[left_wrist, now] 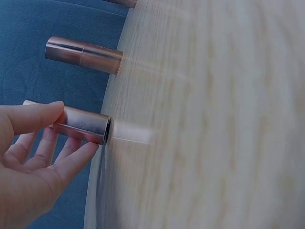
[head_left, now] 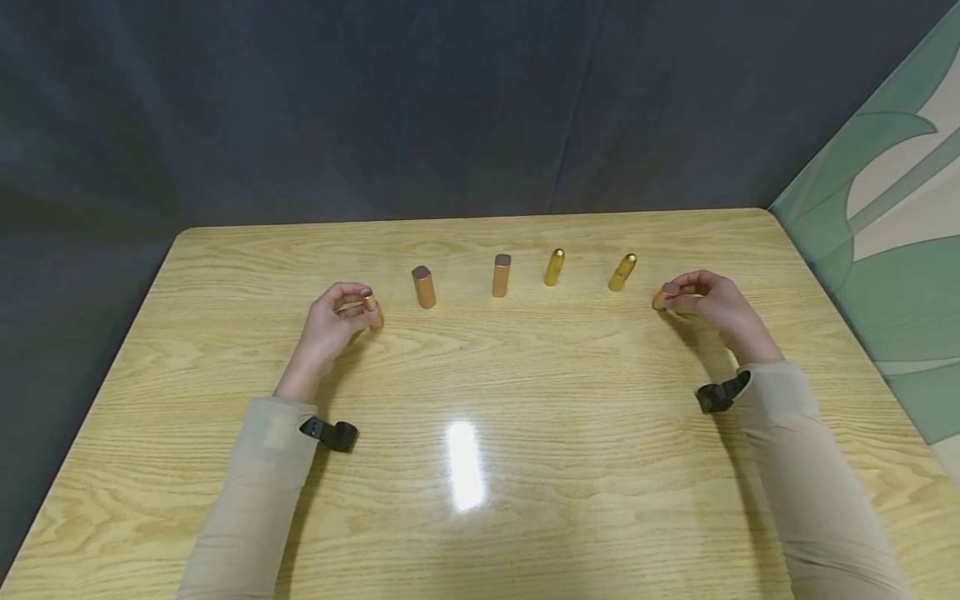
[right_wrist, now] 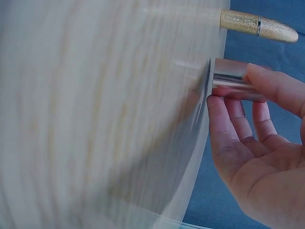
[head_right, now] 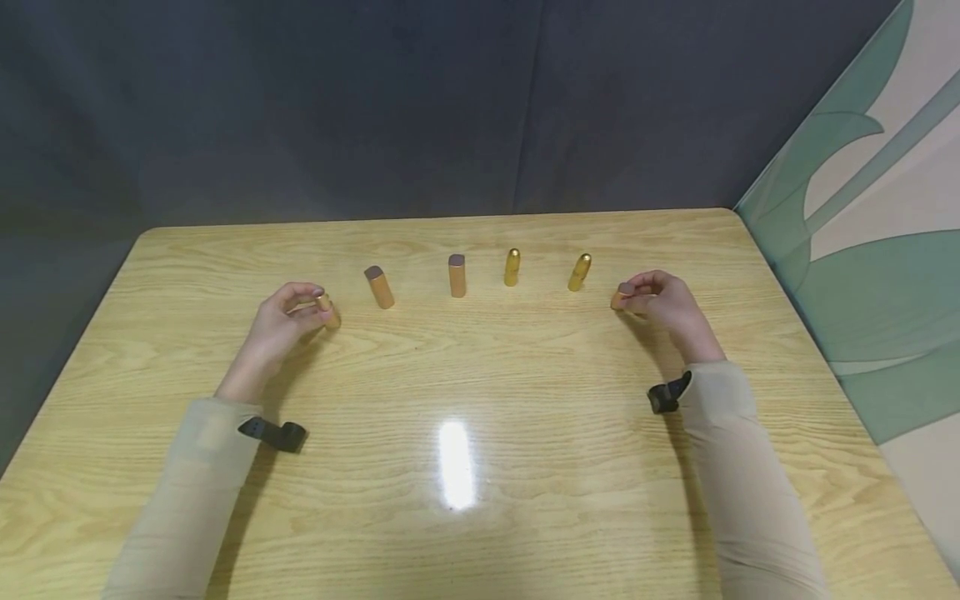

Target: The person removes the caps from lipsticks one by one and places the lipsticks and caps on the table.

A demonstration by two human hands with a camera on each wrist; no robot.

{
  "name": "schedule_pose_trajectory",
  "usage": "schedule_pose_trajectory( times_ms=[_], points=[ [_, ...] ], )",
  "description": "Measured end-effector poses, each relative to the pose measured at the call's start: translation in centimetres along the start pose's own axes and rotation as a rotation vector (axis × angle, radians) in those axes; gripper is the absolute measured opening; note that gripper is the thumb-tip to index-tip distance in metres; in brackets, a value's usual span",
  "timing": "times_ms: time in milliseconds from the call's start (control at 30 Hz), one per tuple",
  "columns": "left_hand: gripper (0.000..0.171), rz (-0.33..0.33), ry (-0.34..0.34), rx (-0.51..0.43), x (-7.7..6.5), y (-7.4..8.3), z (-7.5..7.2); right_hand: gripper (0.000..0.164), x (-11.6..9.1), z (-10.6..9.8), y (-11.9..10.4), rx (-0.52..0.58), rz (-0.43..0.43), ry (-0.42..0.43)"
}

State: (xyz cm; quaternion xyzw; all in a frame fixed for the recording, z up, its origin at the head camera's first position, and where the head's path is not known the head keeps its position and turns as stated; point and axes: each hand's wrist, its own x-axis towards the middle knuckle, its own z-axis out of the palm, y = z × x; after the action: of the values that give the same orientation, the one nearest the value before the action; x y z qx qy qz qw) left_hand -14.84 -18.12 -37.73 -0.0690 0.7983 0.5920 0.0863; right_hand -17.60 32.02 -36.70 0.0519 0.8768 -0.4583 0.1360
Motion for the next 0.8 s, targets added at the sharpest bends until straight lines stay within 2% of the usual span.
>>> schedule_pose_trajectory(
  times_ms=[800],
  points=[
    [0.036,-0.026,-0.044,-0.009,-0.13,-0.13,-0.28,0.031,0.14,0.01,-0.05,0.017,0.004,-0.036]
  ],
)
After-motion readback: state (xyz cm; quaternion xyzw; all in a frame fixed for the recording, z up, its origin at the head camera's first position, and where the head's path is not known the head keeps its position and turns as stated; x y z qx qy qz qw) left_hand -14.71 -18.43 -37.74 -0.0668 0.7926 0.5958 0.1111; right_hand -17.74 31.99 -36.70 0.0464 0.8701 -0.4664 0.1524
